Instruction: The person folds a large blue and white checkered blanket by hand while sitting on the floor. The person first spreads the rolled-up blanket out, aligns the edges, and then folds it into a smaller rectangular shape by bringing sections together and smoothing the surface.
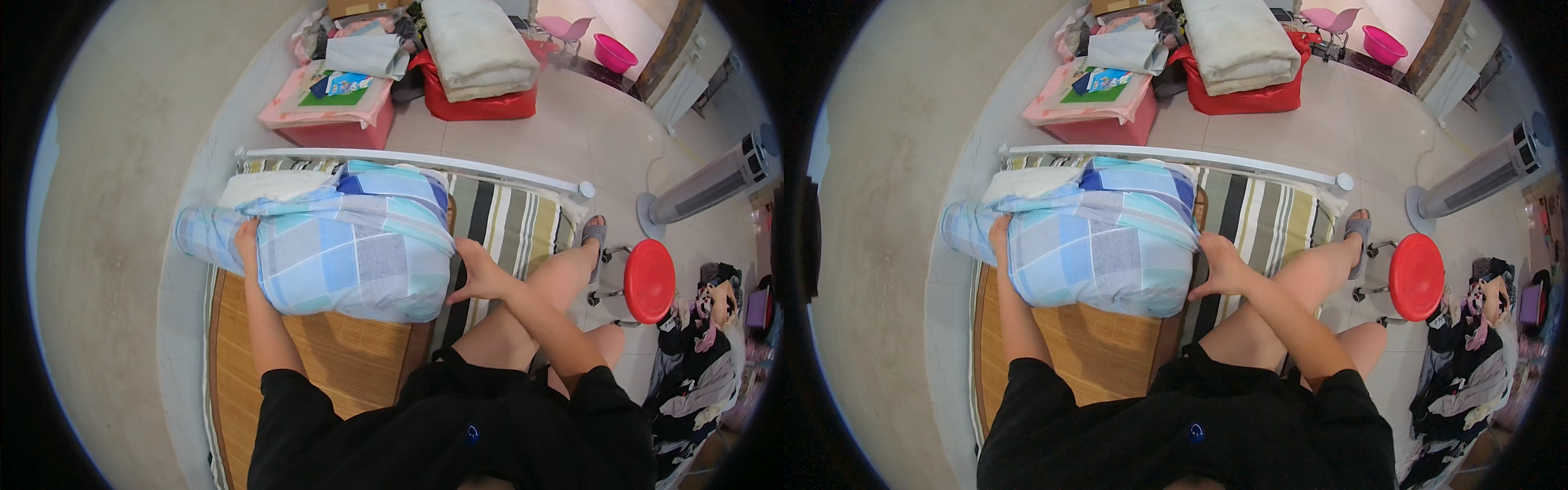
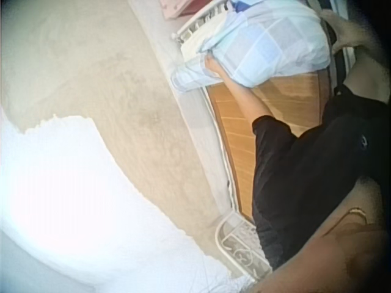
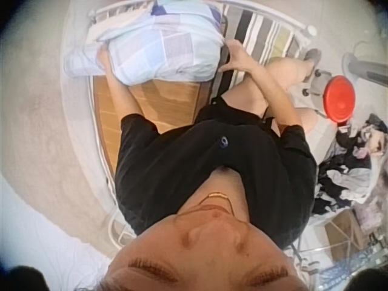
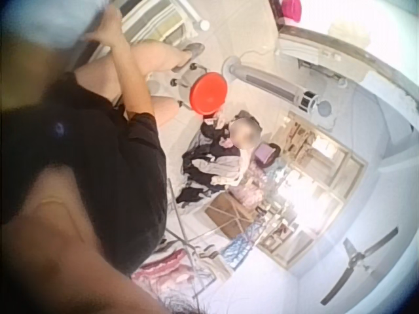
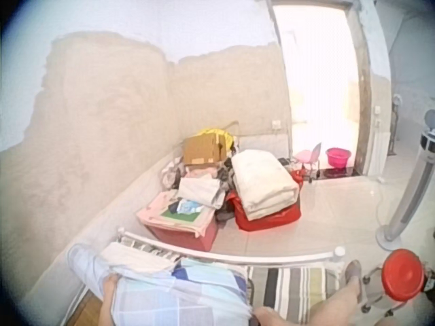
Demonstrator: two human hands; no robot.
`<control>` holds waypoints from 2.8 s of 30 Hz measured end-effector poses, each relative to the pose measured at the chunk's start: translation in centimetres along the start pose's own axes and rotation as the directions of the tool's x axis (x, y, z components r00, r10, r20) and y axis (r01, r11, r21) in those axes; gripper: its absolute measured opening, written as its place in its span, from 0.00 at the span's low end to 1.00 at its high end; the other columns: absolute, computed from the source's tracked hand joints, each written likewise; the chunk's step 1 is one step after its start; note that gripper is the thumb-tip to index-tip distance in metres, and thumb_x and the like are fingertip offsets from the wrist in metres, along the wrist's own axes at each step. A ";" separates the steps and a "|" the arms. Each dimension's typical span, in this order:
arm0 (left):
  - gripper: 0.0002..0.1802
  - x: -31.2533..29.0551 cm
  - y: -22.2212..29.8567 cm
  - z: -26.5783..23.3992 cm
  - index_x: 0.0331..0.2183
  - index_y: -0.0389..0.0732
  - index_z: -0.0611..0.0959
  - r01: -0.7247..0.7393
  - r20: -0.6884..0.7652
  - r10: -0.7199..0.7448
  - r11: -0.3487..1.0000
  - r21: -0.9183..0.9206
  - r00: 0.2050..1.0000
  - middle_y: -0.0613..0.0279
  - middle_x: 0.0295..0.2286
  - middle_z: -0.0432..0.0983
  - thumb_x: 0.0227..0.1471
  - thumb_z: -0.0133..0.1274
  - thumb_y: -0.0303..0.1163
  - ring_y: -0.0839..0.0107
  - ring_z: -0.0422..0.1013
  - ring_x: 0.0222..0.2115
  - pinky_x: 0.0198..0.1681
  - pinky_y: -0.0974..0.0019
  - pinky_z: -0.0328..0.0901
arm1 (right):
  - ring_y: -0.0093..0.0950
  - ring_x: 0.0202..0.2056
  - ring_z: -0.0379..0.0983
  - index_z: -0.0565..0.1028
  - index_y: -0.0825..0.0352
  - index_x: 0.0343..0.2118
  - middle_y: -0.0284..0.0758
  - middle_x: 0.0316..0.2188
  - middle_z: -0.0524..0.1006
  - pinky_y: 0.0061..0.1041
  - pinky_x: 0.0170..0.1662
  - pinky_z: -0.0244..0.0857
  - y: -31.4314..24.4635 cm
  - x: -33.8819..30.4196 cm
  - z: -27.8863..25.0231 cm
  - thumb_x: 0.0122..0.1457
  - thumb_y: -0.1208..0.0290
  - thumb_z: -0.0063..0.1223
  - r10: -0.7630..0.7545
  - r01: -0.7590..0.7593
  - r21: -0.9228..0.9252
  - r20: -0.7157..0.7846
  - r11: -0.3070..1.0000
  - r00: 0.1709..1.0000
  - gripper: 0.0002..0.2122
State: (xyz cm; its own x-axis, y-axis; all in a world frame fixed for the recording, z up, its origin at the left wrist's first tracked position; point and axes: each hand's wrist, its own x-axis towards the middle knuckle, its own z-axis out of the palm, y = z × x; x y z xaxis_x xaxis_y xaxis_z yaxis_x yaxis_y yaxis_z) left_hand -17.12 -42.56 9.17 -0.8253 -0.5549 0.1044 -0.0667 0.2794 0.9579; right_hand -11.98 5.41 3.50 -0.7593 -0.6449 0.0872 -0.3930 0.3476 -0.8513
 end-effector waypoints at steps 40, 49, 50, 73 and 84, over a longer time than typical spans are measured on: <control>0.16 -3.8 3.5 2.2 0.18 0.31 0.71 -0.219 -0.243 0.245 0.967 0.126 0.939 0.67 0.14 0.61 0.48 0.53 0.33 0.78 0.55 0.20 0.23 0.69 0.52 | 0.22 0.31 0.63 0.55 0.57 0.59 0.34 0.32 0.65 0.17 0.32 0.58 1.4 3.8 -2.1 0.45 0.67 0.54 0.515 -0.462 0.707 0.161 0.535 0.842 0.34; 0.15 -3.4 1.6 1.1 0.19 0.31 0.73 -0.169 -0.254 0.179 0.984 0.061 0.950 0.68 0.16 0.63 0.49 0.52 0.33 0.78 0.56 0.21 0.23 0.69 0.53 | 0.24 0.35 0.62 0.68 0.64 0.42 0.34 0.36 0.64 0.22 0.40 0.58 2.3 3.2 -2.4 0.43 0.67 0.59 0.386 -0.405 0.485 0.143 0.775 0.911 0.21; 0.15 -3.1 0.9 0.4 0.19 0.31 0.73 -0.168 -0.261 0.181 0.983 0.072 0.948 0.68 0.16 0.63 0.49 0.52 0.33 0.78 0.56 0.21 0.23 0.69 0.53 | 0.24 0.35 0.62 0.67 0.64 0.38 0.34 0.37 0.63 0.21 0.41 0.58 1.1 3.0 -1.4 0.43 0.67 0.60 0.302 -0.273 0.475 0.015 0.837 0.953 0.19; 0.17 -3.6 -1.6 -4.4 0.35 0.27 0.81 -0.184 -0.140 0.201 0.975 0.124 0.970 0.50 0.30 0.79 0.51 0.46 0.32 0.66 0.75 0.29 0.32 0.65 0.70 | 0.38 0.39 0.69 0.74 0.71 0.31 0.42 0.31 0.73 0.33 0.42 0.63 -2.2 0.8 0.4 0.49 0.78 0.45 -0.050 0.100 0.142 -0.323 0.985 0.945 0.08; 0.12 -9.3 4.9 0.7 0.34 0.30 0.78 0.012 0.011 -0.007 0.826 -0.564 1.000 0.50 0.30 0.76 0.52 0.42 0.26 0.62 0.75 0.28 0.32 0.62 0.73 | 0.43 0.31 0.72 0.66 0.64 0.47 0.43 0.34 0.73 0.35 0.33 0.65 -6.1 -1.9 2.2 0.49 0.79 0.46 0.187 -0.140 0.153 -0.355 0.978 0.916 0.19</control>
State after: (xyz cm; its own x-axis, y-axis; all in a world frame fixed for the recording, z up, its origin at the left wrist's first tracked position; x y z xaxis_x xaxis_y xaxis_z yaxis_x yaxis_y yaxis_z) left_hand -10.17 -35.50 12.73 -0.8308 -0.5483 0.0950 0.2516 -0.2178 0.9430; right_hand -7.00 3.07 7.35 -0.9530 -0.2843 0.1044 -0.1986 0.3260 -0.9243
